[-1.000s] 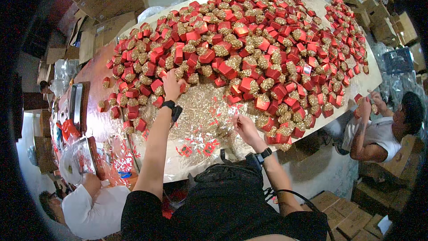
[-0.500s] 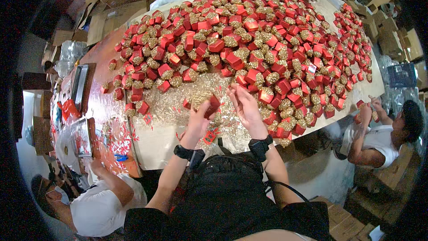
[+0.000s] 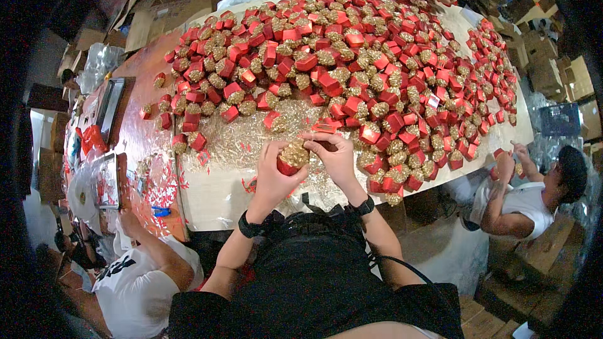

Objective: Manually assemble or sort small red and gold textured objects on a large workspace table.

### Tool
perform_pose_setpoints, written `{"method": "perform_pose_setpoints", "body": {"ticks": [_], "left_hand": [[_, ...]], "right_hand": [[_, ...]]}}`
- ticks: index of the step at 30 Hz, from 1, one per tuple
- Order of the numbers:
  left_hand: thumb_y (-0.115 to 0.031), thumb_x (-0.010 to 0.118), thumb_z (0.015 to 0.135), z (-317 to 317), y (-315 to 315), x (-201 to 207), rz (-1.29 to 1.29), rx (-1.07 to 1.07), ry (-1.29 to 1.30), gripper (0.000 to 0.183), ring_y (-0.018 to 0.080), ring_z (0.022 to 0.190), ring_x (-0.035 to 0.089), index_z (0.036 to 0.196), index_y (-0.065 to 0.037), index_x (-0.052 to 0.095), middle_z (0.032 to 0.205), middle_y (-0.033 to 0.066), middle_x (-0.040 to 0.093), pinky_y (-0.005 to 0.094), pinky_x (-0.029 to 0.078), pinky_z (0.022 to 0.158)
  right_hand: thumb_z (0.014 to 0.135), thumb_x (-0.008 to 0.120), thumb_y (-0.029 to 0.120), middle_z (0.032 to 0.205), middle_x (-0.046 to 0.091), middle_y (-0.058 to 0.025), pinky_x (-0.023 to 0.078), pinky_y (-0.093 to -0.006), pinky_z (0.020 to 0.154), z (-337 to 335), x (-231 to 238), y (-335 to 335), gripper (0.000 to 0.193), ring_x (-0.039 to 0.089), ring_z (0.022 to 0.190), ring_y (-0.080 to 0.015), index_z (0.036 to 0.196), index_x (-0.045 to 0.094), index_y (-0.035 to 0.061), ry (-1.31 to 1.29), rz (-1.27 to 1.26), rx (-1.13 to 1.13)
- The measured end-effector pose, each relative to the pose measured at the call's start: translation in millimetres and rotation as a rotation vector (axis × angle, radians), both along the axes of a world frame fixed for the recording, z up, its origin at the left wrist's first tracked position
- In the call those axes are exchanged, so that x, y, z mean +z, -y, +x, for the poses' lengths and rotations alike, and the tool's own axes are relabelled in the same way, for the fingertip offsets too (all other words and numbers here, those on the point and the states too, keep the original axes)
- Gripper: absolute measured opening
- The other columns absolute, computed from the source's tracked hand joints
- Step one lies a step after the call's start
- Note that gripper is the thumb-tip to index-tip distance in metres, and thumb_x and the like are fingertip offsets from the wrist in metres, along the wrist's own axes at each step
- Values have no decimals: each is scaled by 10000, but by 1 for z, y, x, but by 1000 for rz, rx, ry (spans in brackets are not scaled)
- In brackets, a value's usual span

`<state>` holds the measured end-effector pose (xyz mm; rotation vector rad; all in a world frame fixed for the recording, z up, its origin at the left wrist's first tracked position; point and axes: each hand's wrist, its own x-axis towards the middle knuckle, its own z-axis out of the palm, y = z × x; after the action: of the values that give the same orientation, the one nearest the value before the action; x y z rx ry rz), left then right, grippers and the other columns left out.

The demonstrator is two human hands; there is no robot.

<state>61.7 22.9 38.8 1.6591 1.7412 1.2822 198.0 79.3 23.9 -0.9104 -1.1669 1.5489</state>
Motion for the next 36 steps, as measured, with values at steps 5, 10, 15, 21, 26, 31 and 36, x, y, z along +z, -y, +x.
{"method": "perform_pose_setpoints", "body": {"ticks": [5,10,15,21,26,31,36], "left_hand": [[-137,709,585,1,7,7,-37,-22,5,440,300,850,480,924,-9,460,893,146,451,362,407,730],[-110,690,597,-15,7,2,-23,-313,14,446,299,859,461,961,-2,455,879,141,430,350,395,752],[-74,672,590,-23,8,-4,-12,-444,33,448,306,873,449,960,0,430,904,143,398,347,392,741],[-83,685,592,-23,16,-7,-59,-490,28,433,315,847,462,950,-10,452,898,143,420,351,397,736],[-106,703,611,-23,30,-17,-33,-523,-223,517,343,1000,464,1059,-26,457,1032,158,444,390,416,820],[-109,713,603,-16,43,-35,-41,-390,46,497,325,949,494,1018,-37,448,1009,137,453,359,431,783],[-63,712,595,-16,43,-45,8,-315,172,501,306,872,481,1010,-35,434,940,139,442,340,418,746]], "right_hand": [[759,614,-52,888,640,-102,506,-259,741,-1,-8,8,97,607,804,-134,855,624,-37,22,18,-76],[765,525,-114,855,629,-123,515,-262,711,18,-7,5,119,630,762,-166,824,616,-66,186,65,80],[707,496,-138,813,614,-120,530,-267,642,22,4,7,147,633,708,-174,748,614,-60,272,184,176],[668,496,-139,787,619,-116,504,-263,613,24,8,20,151,622,706,-169,730,604,-53,391,240,185],[676,537,-135,810,608,-80,464,-244,633,29,7,29,143,579,730,-142,713,606,-16,754,439,302],[747,581,-67,742,592,-62,481,-233,651,25,-17,39,63,578,732,-114,726,619,-21,415,25,137],[714,607,-107,808,613,-70,488,-242,669,16,-30,38,78,582,748,-111,702,601,-30,329,-44,140]]}}
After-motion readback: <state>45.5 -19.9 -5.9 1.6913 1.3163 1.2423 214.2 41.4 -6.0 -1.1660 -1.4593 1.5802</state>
